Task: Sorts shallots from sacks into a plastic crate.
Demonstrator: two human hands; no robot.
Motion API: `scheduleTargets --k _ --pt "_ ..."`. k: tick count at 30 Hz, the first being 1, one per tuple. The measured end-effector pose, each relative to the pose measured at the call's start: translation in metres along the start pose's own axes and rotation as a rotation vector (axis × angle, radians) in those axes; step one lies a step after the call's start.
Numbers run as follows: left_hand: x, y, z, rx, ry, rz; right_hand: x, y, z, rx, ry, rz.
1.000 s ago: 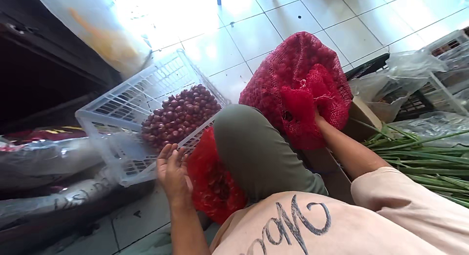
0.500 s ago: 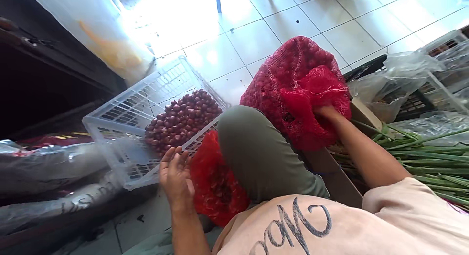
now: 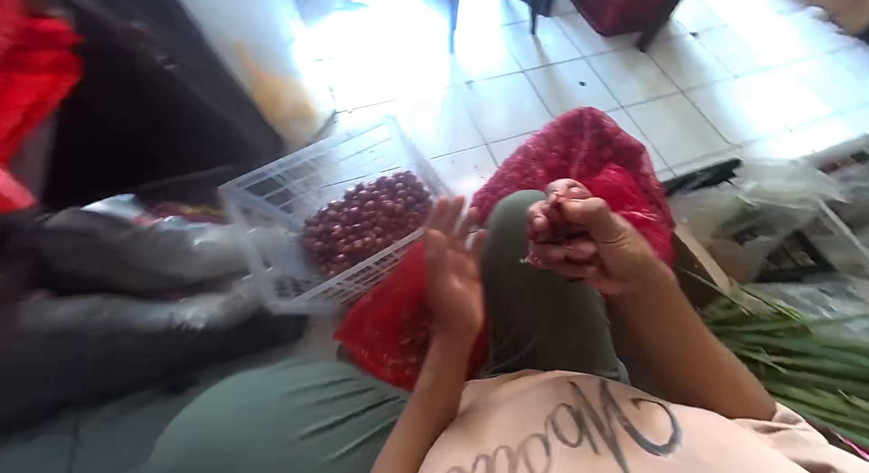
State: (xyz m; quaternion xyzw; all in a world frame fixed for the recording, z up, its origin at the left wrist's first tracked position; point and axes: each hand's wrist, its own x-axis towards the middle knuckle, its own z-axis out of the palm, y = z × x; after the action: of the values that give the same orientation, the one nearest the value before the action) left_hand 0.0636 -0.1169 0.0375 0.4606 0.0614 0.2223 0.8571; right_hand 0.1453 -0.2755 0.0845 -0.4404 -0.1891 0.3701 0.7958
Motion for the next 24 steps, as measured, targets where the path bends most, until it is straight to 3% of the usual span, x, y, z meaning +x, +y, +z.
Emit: scheduleTargets --k 2,5,8,10,13,18,24 --pt "0.003 0.002 0.003 -0.069 0.014 0.078 0.043 0.041 0.052 -0.139 0.107 -0.165" --pt "0.012 0.012 -0.021 -0.127 0.176 0.176 0.077 0.101 0.095 -0.564 0.202 -0.426" --pt "0.010 0.022 -0.052 -0.051 0.316 0.206 0.086 0.111 0.112 -0.746 0.044 -0.185" --pt "0.011 0.023 -0.059 -0.341 0.487 0.075 0.092 0.101 0.110 -0.704 -0.120 0.067" --pt "0.011 0.023 -0.074 -0.619 0.518 -0.056 0.108 0.086 0.092 -0.624 -0.379 0.235" --pt "0.006 0.019 -0.089 -0.772 0.441 -0.093 0.130 0.070 0.076 -0.833 -0.551 0.227" --pt "0.000 0.017 -0.100 -0.867 0.419 -0.071 0.139 0.096 0.065 -0.875 -0.490 0.045"
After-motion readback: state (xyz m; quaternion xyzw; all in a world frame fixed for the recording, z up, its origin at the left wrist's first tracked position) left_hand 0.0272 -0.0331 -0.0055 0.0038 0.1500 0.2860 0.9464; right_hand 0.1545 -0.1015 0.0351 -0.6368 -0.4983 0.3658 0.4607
